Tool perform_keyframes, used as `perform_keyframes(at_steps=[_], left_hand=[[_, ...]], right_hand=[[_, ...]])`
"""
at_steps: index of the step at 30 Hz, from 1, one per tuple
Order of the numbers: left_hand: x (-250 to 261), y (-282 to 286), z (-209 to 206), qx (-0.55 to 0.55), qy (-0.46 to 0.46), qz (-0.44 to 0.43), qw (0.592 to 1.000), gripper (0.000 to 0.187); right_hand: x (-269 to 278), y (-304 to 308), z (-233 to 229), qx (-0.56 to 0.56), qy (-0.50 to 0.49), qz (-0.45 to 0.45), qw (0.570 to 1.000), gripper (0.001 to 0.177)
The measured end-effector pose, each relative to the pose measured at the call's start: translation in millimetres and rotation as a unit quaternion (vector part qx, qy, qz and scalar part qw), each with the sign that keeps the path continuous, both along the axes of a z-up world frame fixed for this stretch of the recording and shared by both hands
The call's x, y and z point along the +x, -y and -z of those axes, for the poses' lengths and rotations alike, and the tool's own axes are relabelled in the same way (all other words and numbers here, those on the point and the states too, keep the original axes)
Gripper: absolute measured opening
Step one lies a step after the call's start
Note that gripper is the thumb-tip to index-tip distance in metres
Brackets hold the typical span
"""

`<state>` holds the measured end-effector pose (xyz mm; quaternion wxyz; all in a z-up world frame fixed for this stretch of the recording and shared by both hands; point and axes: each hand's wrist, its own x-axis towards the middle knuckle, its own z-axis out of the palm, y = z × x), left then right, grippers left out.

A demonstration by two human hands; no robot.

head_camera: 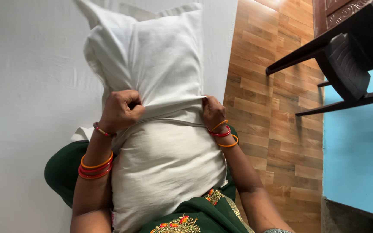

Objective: The person puts a white pillowcase onto a pillow by hand while sitting on a bed, pulling the fabric over the pillow and smoothing it.

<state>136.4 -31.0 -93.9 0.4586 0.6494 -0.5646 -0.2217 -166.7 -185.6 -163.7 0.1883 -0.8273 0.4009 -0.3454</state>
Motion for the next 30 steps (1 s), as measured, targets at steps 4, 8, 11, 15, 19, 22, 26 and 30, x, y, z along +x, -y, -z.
perform_keyframes(at_steps=[4, 8, 11, 15, 19, 22, 26, 30], left_hand=[[27, 8, 22, 0.056, 0.013, -0.048, 0.997, 0.011], [69, 10, 66, 0.067, -0.102, -0.121, 0.985, 0.017], [98, 23, 114, -0.093, 0.057, -0.274, 0.955, 0.017], [121, 46, 164, -0.018, -0.019, -0.306, 0.952, 0.027], [102, 51, 154, 0.124, -0.088, -0.281, 0.948, 0.035], [80, 49, 105, 0.056, -0.083, -0.211, 0.972, 0.016], [36, 25, 44, -0.031, -0.23, 0.065, 0.971, 0.015], [10, 26, 16, -0.049, -0.252, 0.209, 0.943, 0.011]], right_hand=[[8, -12, -4, -0.037, -0.027, 0.012, 0.999, 0.022], [17, -20, -12, 0.129, 0.027, -0.036, 0.991, 0.026], [16, -16, -9, 0.187, 0.059, -0.049, 0.979, 0.03], [7, -11, 3, 0.225, 0.048, -0.043, 0.972, 0.04], [-2, -3, 10, 0.248, 0.085, -0.055, 0.963, 0.039], [4, 12, -9, 0.199, 0.01, 0.008, 0.98, 0.039], [31, 20, -76, 0.073, 0.019, -0.008, 0.997, 0.031], [100, 19, -141, -0.084, 0.031, -0.192, 0.977, 0.038]])
